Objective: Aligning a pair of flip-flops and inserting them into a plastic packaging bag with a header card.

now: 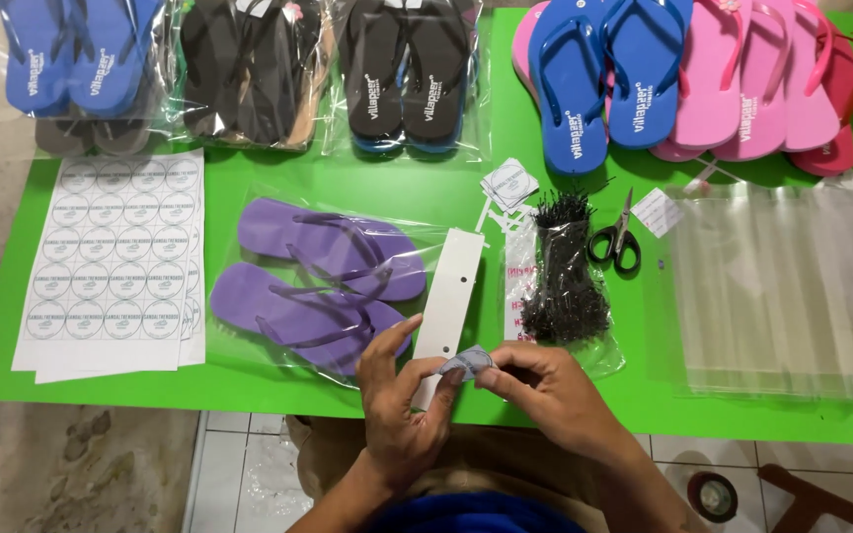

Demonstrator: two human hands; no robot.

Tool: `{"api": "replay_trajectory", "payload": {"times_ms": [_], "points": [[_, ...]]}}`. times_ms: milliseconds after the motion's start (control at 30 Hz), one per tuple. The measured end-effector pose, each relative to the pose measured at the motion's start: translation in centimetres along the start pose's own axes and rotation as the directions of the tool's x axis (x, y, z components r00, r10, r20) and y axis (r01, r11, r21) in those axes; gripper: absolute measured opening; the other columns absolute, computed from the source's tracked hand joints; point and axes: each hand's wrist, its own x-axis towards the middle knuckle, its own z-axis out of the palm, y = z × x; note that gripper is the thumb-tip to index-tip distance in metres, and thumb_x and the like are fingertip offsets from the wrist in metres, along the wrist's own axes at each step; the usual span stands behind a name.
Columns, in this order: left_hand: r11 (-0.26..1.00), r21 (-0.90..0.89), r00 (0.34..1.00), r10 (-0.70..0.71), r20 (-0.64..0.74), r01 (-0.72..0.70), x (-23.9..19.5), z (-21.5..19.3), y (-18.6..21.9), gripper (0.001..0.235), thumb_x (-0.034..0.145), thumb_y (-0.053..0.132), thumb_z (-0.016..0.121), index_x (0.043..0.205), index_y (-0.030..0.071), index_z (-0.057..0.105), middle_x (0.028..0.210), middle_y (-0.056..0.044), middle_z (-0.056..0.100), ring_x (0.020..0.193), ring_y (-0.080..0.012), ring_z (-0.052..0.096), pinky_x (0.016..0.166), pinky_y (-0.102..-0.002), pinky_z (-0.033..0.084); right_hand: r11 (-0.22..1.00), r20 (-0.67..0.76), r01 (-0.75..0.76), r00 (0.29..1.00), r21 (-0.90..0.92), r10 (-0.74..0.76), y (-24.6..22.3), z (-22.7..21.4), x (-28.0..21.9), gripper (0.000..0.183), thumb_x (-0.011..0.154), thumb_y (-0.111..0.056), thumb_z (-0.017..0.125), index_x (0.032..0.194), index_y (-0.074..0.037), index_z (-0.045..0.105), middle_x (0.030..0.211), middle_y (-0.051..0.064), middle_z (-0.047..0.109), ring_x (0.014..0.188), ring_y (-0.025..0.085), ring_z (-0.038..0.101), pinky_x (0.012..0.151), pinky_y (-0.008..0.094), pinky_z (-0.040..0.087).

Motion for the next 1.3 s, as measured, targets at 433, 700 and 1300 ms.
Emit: {"api": "replay_trajectory", "payload": {"times_ms": [433,700,1300], "points": [[0.941,0.312,0.990,0.106,0.098,-0.131,-2.8,-0.2,-2.4,0.055,0.084,0.050,0.085,0.115,0.013,0.057,0.102,-0.005,0.059,0.090,-0.0242,0.058,0.082,-0.038,0.043,0.921,-0.212,-0.366,0.918,-0.136,0.334,1.4,-1.1,0.0,0.023,0.090,-0.019,0.073,0.073,-0.004,0.077,0.064,0.009,0.082,0.048,0.014,0.069,0.046,0.026,0.061],[0.946,0.265,0.983,0.175,0.062,-0.185,-3.2,0.2,-2.3,0.038,0.082,0.010,0.069,0.118,0.006,0.057,0.096,-0.002,0.067,0.068,-0.0199,0.054,0.075,-0.038,0.040,0.871,-0.178,-0.476,0.853,0.125,0.491,1.7,1.2,4.1,0.025,0.095,-0.018,0.076,0.077,-0.001,0.071,0.056,0.013,0.068,0.037,0.017,0.053,0.031,0.028,0.040],[0.940,0.255,0.974,0.225,0.042,-0.228,-3.8,0.8,-2.3,0.038,0.082,0.011,0.071,0.118,0.007,0.058,0.102,-0.001,0.069,0.070,-0.0203,0.056,0.076,-0.039,0.040,0.875,-0.156,-0.454,0.888,-0.165,0.432,-0.5,4.2,9.7,0.047,0.086,-0.031,0.087,0.057,-0.010,0.056,0.048,0.007,0.062,0.037,0.016,0.051,0.039,0.028,0.034]]}}
